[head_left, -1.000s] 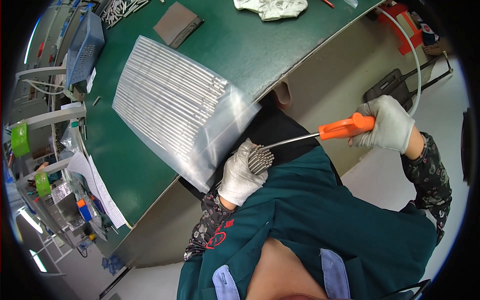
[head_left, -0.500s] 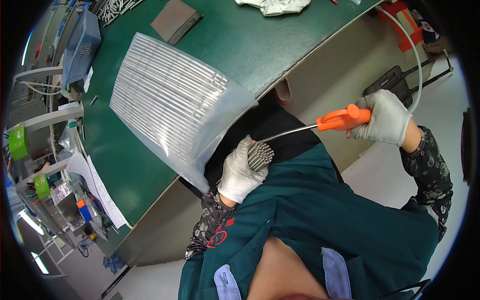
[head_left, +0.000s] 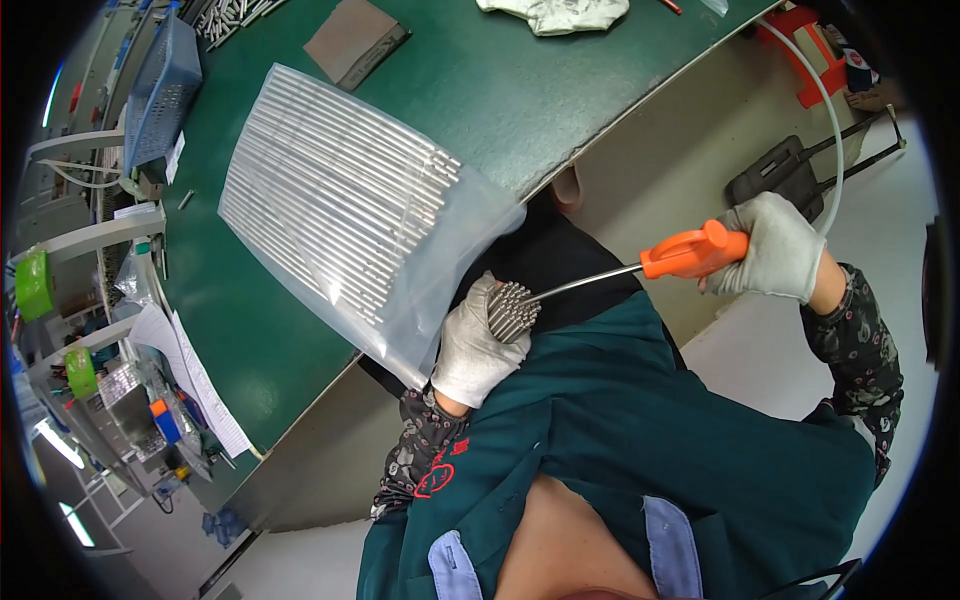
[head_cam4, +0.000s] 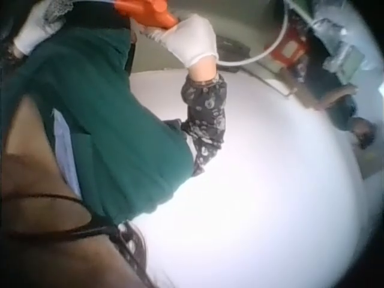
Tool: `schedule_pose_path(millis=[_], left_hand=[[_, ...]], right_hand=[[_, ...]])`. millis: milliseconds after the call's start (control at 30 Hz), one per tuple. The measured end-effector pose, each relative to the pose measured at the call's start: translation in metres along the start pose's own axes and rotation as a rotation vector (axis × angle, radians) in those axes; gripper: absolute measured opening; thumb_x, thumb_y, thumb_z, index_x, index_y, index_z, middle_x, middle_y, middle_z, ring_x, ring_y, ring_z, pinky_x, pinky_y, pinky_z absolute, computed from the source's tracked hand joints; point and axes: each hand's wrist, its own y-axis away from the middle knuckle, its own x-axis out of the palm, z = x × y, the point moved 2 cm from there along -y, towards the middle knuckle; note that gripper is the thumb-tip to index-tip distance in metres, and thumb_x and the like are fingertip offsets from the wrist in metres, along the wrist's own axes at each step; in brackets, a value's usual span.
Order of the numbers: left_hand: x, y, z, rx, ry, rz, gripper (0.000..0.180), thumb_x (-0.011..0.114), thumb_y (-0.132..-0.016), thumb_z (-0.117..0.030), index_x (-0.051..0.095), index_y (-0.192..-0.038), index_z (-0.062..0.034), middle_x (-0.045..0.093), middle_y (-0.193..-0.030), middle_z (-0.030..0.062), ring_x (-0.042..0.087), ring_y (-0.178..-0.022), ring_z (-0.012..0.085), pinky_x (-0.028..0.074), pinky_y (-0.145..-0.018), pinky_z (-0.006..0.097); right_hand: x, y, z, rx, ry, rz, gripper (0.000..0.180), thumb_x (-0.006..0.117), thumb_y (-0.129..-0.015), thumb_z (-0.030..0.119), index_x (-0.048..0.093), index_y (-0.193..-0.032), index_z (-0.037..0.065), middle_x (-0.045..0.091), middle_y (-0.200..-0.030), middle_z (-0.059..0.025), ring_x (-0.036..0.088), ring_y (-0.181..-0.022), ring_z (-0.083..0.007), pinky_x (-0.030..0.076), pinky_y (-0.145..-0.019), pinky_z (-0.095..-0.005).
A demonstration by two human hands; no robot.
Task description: Gather thin metal rods from a workspace, align them into a bundle, clean the bundle with an air duster, and place them into a plastic bag.
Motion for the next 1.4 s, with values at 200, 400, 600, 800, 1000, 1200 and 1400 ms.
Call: schedule_pose_path(millis=[200,400,600,800,1000,1200,1400], left_hand=[[-0.001,0.001,-0.002,0.006,-0.079,-0.024,0.053,0.066,-0.062,-0.001,0.042,-0.110,0.0009,0.057,-0.082,0.0029,0.057,-0.074,0.0081,0.046,-0.072,0.022],[-0.006,-0.002,-0.021,-0.067,0.067,-0.001,0.052,0.066,-0.061,-0.001,0.043,-0.107,0.0003,0.056,-0.081,0.0021,0.055,-0.073,0.0081,0.046,-0.071,0.021],[-0.005,0.002,-0.006,-0.003,-0.059,-0.072,0.054,0.066,-0.061,-0.001,0.043,-0.109,0.0010,0.057,-0.082,0.0035,0.057,-0.074,0.0097,0.046,-0.071,0.022],[-0.006,-0.001,-0.017,-0.021,0.004,-0.058,0.055,0.066,-0.061,-0.001,0.042,-0.110,0.0015,0.058,-0.080,0.0026,0.057,-0.072,0.0098,0.047,-0.070,0.022],[-0.005,-0.002,-0.012,-0.175,0.156,0.001,0.054,0.066,-0.061,-0.001,0.042,-0.110,0.0016,0.058,-0.081,0.0027,0.057,-0.073,0.0093,0.046,-0.071,0.022],[-0.006,0.001,-0.006,0.024,-0.025,-0.019,0.057,0.066,-0.061,0.000,0.041,-0.112,0.0015,0.058,-0.082,0.0024,0.057,-0.074,0.0084,0.046,-0.072,0.022],[-0.007,-0.001,-0.007,-0.050,0.086,-0.026,0.052,0.067,-0.061,-0.001,0.043,-0.107,0.0010,0.057,-0.080,0.0016,0.055,-0.072,0.0075,0.046,-0.071,0.021]], right_hand=[[0.003,-0.002,-0.002,0.029,-0.041,0.021,0.035,0.078,-0.052,0.030,0.066,-0.069,0.002,0.056,-0.054,-0.0127,0.054,-0.048,-0.0256,0.045,-0.052,-0.0304],[0.003,-0.002,-0.006,0.045,0.025,0.040,0.036,0.077,-0.052,0.030,0.066,-0.070,0.002,0.056,-0.053,-0.0129,0.054,-0.048,-0.0247,0.045,-0.052,-0.0302],[0.006,-0.001,-0.005,0.080,-0.024,0.058,0.037,0.078,-0.051,0.030,0.066,-0.070,0.002,0.056,-0.053,-0.0130,0.054,-0.048,-0.0243,0.045,-0.052,-0.0300],[0.002,-0.002,-0.004,0.113,-0.048,0.086,0.038,0.078,-0.051,0.031,0.066,-0.071,0.001,0.056,-0.053,-0.0129,0.054,-0.048,-0.0246,0.044,-0.052,-0.0300],[0.001,-0.004,-0.002,0.117,-0.102,0.078,0.038,0.078,-0.049,0.032,0.066,-0.069,0.001,0.056,-0.052,-0.0131,0.054,-0.046,-0.0250,0.044,-0.051,-0.0300],[0.001,0.002,0.002,0.035,-0.087,0.092,0.037,0.078,-0.050,0.031,0.066,-0.069,0.002,0.057,-0.053,-0.0123,0.054,-0.047,-0.0248,0.045,-0.051,-0.0297],[-0.001,-0.001,0.000,0.102,-0.113,0.089,0.037,0.079,-0.050,0.030,0.065,-0.068,0.001,0.056,-0.053,-0.0124,0.053,-0.046,-0.0249,0.045,-0.051,-0.0300]])
